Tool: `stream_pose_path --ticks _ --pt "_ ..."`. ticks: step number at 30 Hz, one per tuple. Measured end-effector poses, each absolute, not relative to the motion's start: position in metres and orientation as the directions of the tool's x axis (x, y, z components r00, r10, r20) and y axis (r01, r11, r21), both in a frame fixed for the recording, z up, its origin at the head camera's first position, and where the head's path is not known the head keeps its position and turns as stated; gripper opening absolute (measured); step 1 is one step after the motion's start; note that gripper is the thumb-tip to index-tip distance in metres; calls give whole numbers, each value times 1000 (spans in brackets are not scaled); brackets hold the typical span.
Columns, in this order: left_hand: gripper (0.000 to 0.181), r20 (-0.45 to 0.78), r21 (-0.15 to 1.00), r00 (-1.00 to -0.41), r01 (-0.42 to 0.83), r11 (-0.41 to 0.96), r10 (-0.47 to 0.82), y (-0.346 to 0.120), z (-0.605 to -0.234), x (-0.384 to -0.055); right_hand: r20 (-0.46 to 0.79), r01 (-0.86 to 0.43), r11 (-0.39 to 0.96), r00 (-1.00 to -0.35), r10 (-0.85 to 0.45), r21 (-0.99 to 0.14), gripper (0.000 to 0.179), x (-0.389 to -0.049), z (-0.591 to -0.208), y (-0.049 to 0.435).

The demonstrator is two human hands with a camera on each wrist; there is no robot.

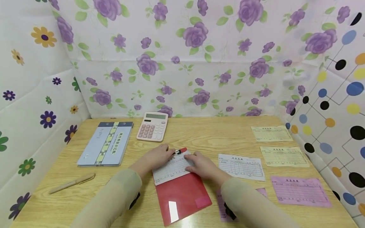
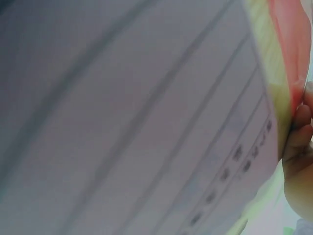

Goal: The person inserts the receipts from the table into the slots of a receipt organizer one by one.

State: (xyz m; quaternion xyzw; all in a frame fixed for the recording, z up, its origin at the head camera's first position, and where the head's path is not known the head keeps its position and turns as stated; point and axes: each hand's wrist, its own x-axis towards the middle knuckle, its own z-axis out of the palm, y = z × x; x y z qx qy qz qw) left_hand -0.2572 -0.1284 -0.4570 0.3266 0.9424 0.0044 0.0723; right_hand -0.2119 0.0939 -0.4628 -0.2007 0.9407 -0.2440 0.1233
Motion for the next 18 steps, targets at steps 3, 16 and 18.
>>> stream_pose_path --ticks 3,16,18 --pt "40 -131 50 -775 618 785 619 -129 -457 -256 -144 -310 804 -889 -434 -508 55 -215 -462 91" --pt "36 -61 47 -769 634 772 636 -131 -463 -255 -102 -344 755 -874 -474 -559 52 -224 -454 92" --pt "36 -50 66 -779 622 780 625 -132 -465 -255 -87 -341 751 -881 -466 -566 52 -223 -452 100"
